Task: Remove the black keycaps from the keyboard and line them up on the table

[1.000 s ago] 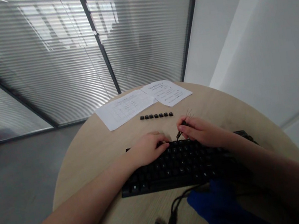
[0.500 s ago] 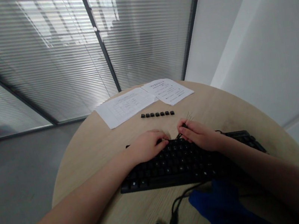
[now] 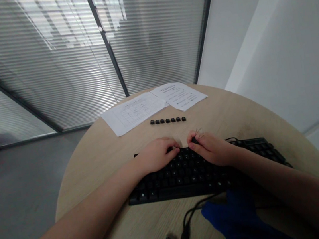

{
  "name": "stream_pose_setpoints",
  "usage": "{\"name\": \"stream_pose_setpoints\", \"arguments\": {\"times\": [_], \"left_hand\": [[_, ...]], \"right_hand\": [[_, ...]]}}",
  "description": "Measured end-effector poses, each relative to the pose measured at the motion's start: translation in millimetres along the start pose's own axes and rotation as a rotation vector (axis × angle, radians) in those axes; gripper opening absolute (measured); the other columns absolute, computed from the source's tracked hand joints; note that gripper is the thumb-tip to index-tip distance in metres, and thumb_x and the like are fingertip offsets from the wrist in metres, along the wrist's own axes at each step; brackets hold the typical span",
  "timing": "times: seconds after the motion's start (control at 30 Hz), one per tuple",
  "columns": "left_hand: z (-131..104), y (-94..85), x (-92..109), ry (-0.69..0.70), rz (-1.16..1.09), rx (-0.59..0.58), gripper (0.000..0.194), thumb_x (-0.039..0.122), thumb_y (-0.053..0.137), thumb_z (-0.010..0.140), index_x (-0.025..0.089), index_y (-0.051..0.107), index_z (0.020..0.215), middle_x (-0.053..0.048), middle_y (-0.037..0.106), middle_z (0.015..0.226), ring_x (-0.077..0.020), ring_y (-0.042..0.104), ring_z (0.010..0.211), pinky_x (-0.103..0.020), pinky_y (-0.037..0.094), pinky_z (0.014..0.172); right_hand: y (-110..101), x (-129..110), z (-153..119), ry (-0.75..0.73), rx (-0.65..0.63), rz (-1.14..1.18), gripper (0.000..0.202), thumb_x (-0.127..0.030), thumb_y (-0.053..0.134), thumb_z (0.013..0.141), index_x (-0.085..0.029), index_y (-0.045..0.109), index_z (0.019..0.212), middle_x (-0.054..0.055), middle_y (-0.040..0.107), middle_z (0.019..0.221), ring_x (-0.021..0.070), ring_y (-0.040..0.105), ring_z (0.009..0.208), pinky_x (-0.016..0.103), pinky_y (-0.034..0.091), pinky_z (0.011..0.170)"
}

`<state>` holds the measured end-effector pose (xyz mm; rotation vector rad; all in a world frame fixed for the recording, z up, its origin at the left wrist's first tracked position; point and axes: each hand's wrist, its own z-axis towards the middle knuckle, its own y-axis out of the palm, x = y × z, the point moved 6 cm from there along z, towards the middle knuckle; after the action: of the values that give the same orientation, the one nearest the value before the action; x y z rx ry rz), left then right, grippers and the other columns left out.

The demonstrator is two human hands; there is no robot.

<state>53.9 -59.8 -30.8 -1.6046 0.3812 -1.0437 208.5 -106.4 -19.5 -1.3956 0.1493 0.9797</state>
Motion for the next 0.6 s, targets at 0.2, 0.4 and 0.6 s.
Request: {"name": "stream_pose_setpoints", "arguments": {"times": [0.2, 0.4, 0.6], "left_hand": [[-1.0, -0.9, 1.1, 0.002, 0.002, -0.006, 0.025, 0.03, 0.054, 0.1, 0.021, 0.076, 0.107, -0.006, 0.078, 0.103, -0.0237, 0.07, 0.097, -0.036, 0.052, 0.089], [-1.8, -1.8, 0.3, 0.001, -0.002, 0.007, 0.025, 0.031, 0.054, 0.099, 0.022, 0.076, 0.107, -0.006, 0.078, 0.105, -0.0234, 0.07, 0.097, -0.035, 0.052, 0.089], [-1.7, -1.6, 0.0, 0.003, -0.033, 0.012, 0.027, 0.031, 0.055, 0.098, 0.024, 0.075, 0.115, -0.006, 0.077, 0.109, -0.0243, 0.07, 0.101, -0.037, 0.052, 0.093]], "right_hand": [[-3.5, 9.4, -2.7, 0.008, 0.12, 0.115, 0.016, -0.031, 0.043, 0.103, -0.023, 0.053, 0.093, 0.002, 0.061, 0.08, 0.0197, 0.057, 0.073, 0.033, 0.043, 0.073], [-4.8, 7.1, -3.9, 0.02, 0.144, 0.142, 0.018, -0.031, 0.043, 0.103, -0.023, 0.053, 0.09, 0.001, 0.059, 0.076, 0.0184, 0.054, 0.071, 0.033, 0.041, 0.071], [-6.2, 27.7, -7.3, 0.151, 0.287, 0.413, 0.031, -0.053, 0.041, 0.105, -0.025, 0.049, 0.092, -0.004, 0.047, 0.066, 0.0155, 0.045, 0.056, 0.029, 0.035, 0.053]]}}
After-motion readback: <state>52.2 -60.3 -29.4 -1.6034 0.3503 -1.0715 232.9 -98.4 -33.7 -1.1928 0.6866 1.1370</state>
